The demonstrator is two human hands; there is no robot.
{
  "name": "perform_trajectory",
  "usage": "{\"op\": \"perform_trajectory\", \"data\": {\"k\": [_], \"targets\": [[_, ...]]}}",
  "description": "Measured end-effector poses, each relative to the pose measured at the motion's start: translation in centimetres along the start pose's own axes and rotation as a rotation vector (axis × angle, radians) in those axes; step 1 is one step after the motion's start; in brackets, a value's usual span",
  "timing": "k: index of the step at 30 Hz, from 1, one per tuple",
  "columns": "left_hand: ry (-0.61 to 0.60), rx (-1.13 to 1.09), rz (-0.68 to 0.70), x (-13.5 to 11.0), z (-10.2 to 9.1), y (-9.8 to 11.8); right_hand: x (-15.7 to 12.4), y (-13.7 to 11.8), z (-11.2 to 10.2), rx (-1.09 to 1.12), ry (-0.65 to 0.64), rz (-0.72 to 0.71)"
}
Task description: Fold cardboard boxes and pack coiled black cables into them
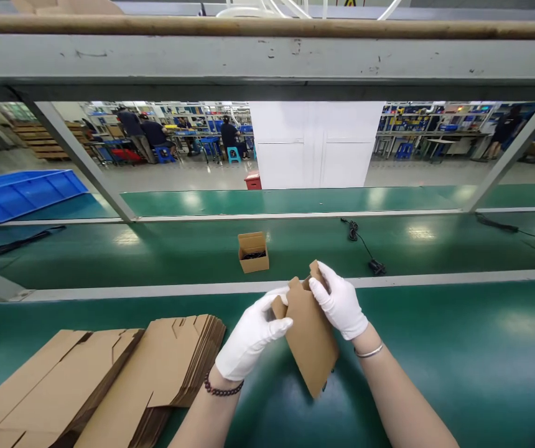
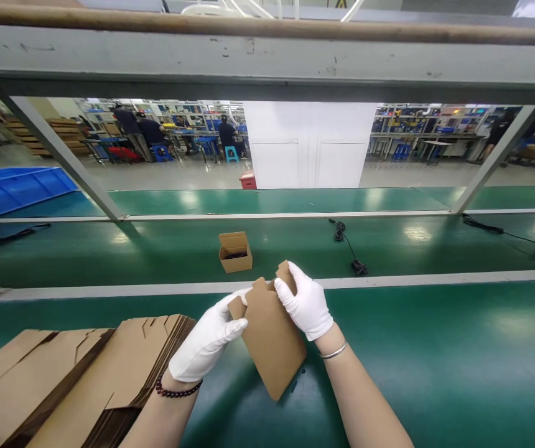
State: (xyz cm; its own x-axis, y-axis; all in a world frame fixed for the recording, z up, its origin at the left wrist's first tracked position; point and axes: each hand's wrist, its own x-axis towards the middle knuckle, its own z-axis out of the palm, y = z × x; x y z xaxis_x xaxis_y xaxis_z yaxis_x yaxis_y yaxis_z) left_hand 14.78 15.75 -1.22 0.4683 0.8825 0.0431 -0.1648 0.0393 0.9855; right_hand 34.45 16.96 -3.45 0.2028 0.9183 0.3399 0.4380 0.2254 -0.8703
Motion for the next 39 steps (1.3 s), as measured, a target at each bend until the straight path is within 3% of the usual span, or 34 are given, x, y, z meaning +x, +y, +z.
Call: {"op": "perform_trajectory", "data": {"k": [3,5,7,9,12,15,19,21,25,30,34,39], "targets": [[0.272,-0.055,0.113,0.8,-0.3,-1.0,-0.8,-0.9,0.4,0.430,-0.201,0.084],[0.439,-0.109,0.224,1.1,-0.3,-1.7,-1.5,-1.3,1.1,0.702,-0.255,0.137],[0.487,-0.165,0.326,1.1,0.0,-2.1,-2.1,-1.3,2.1,0.848,-0.195,0.149],[0.454,-0.229,0.372,0.8,0.6,-2.2,-2.4,-1.1,3.1,0.927,-0.126,0.155],[0.396,-0.333,0.320,0.2,1.4,-2.1,-2.5,-1.0,4.0,1.003,-0.122,0.252],[0.463,-0.356,0.266,-0.1,1.2,-1.9,-2.7,-1.7,4.0,0.969,-0.138,0.308],[0.623,-0.239,0.415,0.0,-0.1,-1.5,-3.3,-2.9,3.3,0.776,-0.425,0.125],[0.675,-0.172,0.422,0.2,-0.5,-1.2,-3.6,-3.1,3.2,0.714,-0.494,0.102],[0.735,-0.069,0.301,0.8,-0.4,-0.8,-3.7,-2.7,3.8,0.582,-0.344,0.116],[0.426,-0.074,0.117,0.8,0.8,-2.0,-3.3,-2.1,3.8,0.243,-0.012,-0.150],[0.476,0.090,0.232,0.4,1.3,-3.4,-3.7,-2.3,3.5,0.204,0.078,-0.319],[0.638,0.342,0.401,-0.2,1.7,-3.7,-4.6,-2.7,3.5,0.133,0.126,-0.336]]}}
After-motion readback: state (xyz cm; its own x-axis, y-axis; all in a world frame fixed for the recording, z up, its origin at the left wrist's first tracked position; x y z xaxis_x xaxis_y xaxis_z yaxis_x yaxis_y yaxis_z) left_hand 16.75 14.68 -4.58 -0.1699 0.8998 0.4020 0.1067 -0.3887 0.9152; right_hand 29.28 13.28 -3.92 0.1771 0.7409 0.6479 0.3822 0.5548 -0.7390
